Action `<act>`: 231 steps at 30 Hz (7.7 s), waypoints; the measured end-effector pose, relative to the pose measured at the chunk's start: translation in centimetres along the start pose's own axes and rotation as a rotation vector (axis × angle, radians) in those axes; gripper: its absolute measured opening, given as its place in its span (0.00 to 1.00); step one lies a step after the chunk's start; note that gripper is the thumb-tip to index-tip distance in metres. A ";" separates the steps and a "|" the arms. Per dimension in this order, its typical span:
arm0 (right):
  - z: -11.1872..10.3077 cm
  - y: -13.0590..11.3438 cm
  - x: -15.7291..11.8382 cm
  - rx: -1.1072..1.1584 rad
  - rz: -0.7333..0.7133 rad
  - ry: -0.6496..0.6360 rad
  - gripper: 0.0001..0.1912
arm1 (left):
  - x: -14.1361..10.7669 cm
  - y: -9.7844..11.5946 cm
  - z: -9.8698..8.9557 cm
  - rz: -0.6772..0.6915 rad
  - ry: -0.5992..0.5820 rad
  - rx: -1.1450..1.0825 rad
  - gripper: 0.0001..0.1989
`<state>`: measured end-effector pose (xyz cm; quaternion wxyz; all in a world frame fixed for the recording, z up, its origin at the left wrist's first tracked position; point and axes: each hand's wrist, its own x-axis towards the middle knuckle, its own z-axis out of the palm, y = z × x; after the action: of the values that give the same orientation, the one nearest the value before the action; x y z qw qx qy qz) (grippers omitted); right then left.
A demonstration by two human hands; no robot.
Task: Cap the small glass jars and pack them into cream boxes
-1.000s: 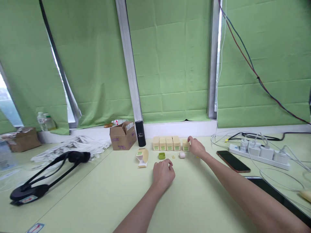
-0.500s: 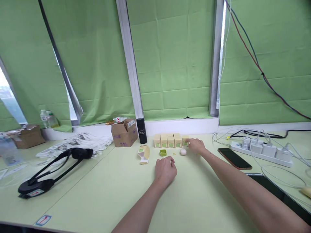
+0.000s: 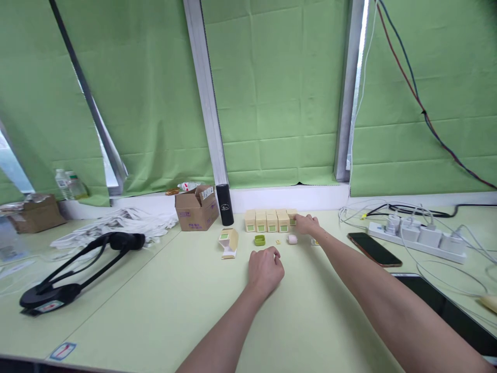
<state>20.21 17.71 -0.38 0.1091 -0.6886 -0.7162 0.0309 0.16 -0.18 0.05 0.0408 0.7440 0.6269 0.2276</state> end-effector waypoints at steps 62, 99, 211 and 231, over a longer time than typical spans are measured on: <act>1.6 -3.3 -17.7 0.700 -0.601 0.677 0.25 | -0.6 -0.7 -2.1 0.345 0.326 -0.478 0.17; 0.4 -4.4 -18.6 0.758 -0.525 0.666 0.23 | -0.7 -1.6 -2.1 0.521 0.219 -0.397 0.31; -1.2 -3.5 -19.5 0.512 -0.695 0.682 0.12 | -1.0 -0.6 -1.3 0.326 0.051 -0.922 0.22; -1.4 -4.0 -19.6 0.162 -0.729 0.834 0.15 | -1.3 -0.3 -1.6 0.350 0.020 -0.934 0.25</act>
<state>17.15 -2.10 -0.50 0.4394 -0.3399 -0.7994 -0.2288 -0.84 -1.71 0.97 0.3249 0.7379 0.3241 0.4949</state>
